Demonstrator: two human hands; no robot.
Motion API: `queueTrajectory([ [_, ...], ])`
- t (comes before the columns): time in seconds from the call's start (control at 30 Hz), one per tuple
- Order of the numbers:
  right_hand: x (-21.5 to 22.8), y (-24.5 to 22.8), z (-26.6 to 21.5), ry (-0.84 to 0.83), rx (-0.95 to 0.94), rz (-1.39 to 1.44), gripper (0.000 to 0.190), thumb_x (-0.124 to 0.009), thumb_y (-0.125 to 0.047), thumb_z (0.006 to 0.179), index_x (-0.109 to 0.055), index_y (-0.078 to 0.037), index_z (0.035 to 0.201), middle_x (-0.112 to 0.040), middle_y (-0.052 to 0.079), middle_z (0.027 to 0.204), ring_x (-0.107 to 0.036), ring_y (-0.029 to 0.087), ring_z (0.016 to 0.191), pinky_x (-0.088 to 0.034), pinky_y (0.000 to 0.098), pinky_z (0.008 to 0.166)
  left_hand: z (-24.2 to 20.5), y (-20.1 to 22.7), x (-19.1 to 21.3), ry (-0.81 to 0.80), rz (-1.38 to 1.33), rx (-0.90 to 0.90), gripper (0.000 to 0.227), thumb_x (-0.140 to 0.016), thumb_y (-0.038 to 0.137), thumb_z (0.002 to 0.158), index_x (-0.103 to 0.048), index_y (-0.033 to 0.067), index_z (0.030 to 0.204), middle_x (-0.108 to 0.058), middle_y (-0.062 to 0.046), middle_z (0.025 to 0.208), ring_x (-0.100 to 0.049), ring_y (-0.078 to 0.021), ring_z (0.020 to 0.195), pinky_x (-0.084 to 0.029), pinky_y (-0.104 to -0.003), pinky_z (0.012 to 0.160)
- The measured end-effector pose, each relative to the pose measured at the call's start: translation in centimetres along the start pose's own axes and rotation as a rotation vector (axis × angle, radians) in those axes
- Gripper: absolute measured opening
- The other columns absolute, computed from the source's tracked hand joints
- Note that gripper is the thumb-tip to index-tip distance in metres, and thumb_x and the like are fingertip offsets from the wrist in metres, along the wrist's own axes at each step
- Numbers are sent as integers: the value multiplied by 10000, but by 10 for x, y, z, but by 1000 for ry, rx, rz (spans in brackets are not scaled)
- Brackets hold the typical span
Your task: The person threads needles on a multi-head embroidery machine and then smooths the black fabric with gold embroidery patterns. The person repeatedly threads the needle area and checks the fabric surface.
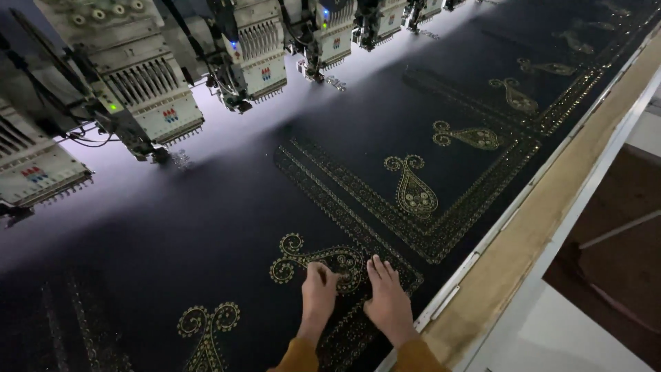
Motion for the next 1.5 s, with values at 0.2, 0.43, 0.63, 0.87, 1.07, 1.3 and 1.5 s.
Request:
queueTrajectory([
  [0.2,-18,10,12,129,124,-3,871,-671,-76,889,-224,-146,1632,-119,5,1739,-112,336,1585,-278,475,1253,-7,21,-10,-88,273,-173,342,-594,214,1004,-672,63,1301,-657,3,722,-577,-109,630,-478,-322,649],
  [0.43,-21,10,11,111,93,6,865,-647,-70,913,-202,-192,1644,-98,-40,1746,-71,277,1607,-428,436,1161,9,-5,-38,9,791,-363,161,-625,30,969,-725,92,1078,-627,-110,1129,-505,-323,1203,-533,-402,893],
  [0.63,-19,13,11,114,138,-5,878,-663,-122,926,-174,-189,1653,-70,-32,1749,-55,297,1606,-383,462,1183,13,-7,-30,-6,717,-317,155,-597,-13,916,-635,121,984,-590,-77,1082,-512,-294,1104,-433,-394,992],
  [0.87,-26,18,14,190,169,-40,954,-723,-117,863,-189,-177,1650,-96,-10,1746,-105,317,1590,-335,461,1217,8,-1,-45,8,745,-235,349,-725,372,969,-638,110,1181,-591,-150,1211,-470,-356,1223,-528,-445,916],
  [1.07,-21,13,16,221,200,-18,912,-704,-84,882,-198,-115,1640,-118,42,1739,-72,332,1593,-252,482,1243,14,0,-61,65,1051,-380,192,-626,-17,934,-708,136,1017,-637,-104,1135,-507,-315,1158,-503,-358,926],
  [1.3,-52,28,45,210,144,-310,857,-598,24,962,-131,-150,1660,-69,42,1739,-130,296,1576,-379,352,1183,21,15,-78,53,1546,-492,198,-533,140,1064,-703,190,975,-629,-47,947,-586,-260,950,-431,-418,981],
  [1.5,-66,43,47,278,196,-618,1171,-776,-632,830,-117,-128,1656,-89,105,1723,-214,343,1529,-270,506,1197,50,-19,-65,-210,666,-300,278,-467,272,1031,-593,60,903,-600,-156,1006,-547,-375,977,-360,-523,967],
])
Point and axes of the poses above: each hand's wrist, its own z-axis towards the middle knuckle, its own x-axis out of the back of the hand, y = z × x, the point moved 6 cm from there along z, towards the middle knuckle
